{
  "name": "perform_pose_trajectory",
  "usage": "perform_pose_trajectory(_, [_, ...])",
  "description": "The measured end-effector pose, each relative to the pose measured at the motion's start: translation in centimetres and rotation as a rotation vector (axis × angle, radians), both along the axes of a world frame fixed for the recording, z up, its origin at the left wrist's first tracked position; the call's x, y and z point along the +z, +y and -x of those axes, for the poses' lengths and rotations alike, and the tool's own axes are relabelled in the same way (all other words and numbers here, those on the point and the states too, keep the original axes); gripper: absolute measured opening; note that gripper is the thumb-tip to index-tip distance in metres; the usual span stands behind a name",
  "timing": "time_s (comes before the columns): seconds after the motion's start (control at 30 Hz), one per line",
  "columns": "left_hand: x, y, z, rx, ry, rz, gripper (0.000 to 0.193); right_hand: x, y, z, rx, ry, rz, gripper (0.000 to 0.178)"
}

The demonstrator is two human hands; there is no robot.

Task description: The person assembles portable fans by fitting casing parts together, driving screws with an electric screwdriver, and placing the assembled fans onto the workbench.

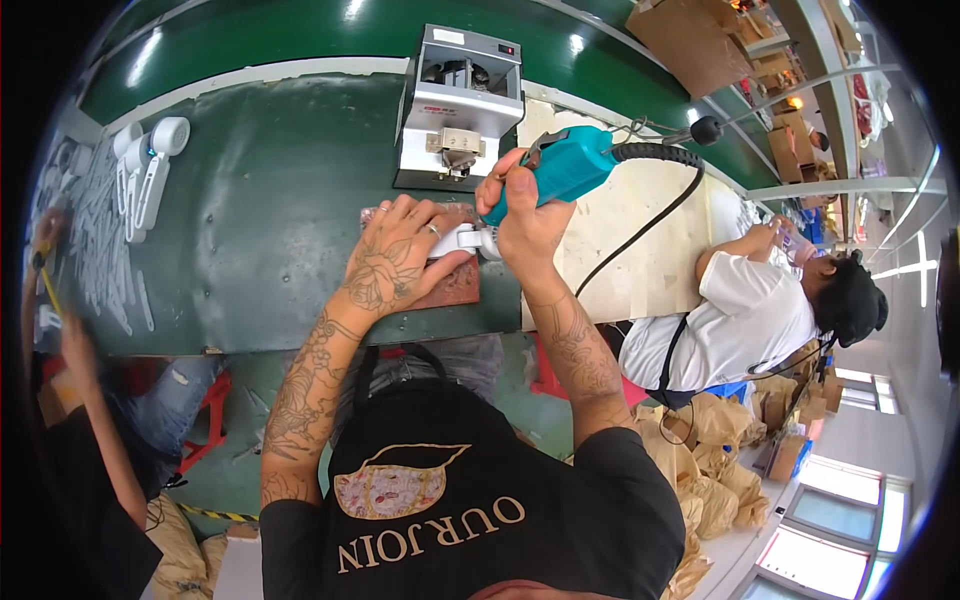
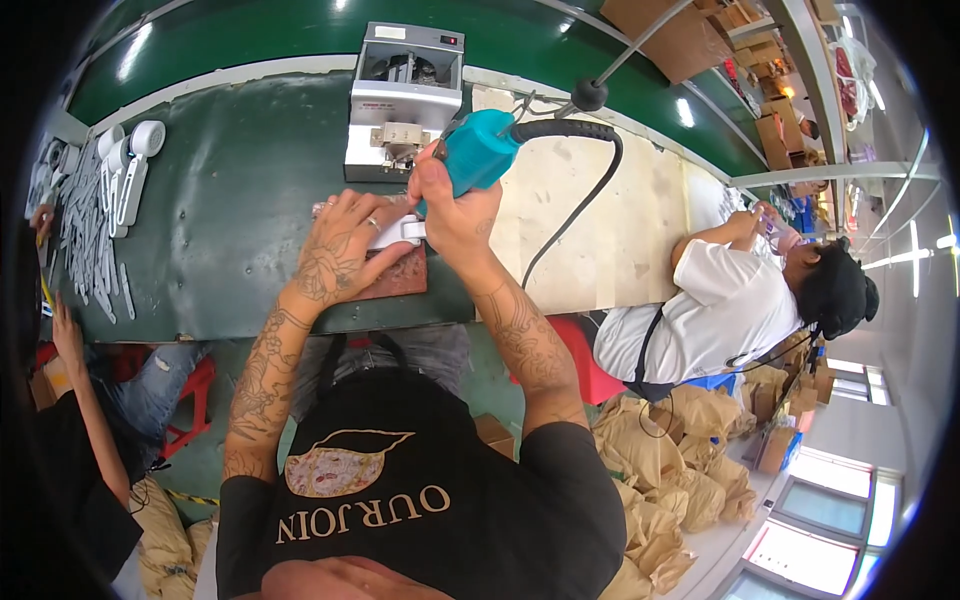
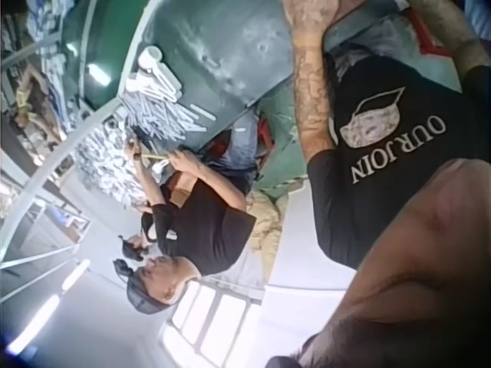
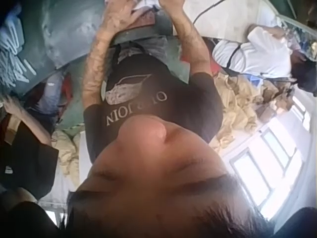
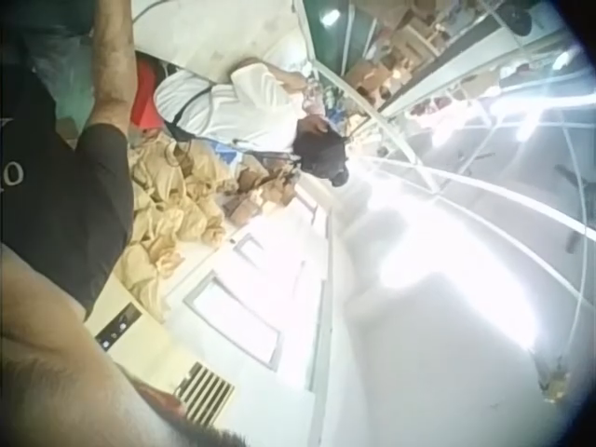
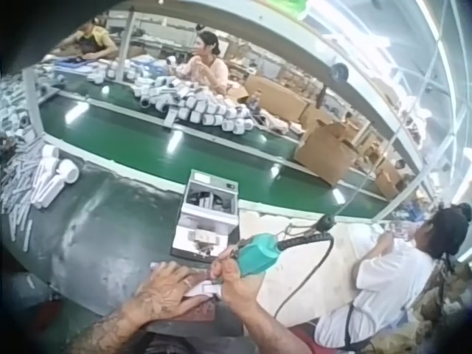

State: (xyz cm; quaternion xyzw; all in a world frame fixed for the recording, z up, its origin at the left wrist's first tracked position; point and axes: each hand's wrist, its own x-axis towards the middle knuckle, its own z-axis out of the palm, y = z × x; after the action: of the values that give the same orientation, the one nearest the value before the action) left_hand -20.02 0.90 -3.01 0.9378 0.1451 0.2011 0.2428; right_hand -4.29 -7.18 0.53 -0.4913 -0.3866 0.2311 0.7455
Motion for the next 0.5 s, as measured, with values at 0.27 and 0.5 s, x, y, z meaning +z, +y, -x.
perform_pose_trajectory(0.27, [0.0, -0.1, -0.3, -0.015, -0.003, -0.053, 0.046, -1.1, 0.4, 0.1, -0.03, 0.013, 0.022, 0.039])
perform_pose_trajectory(0.5, [0.5, 0.0, 0.0, -0.02, 0.003, -0.038, 0.049, 0.4, 0.2, 0.2, -0.027, 0.013, 0.129, 0.039])
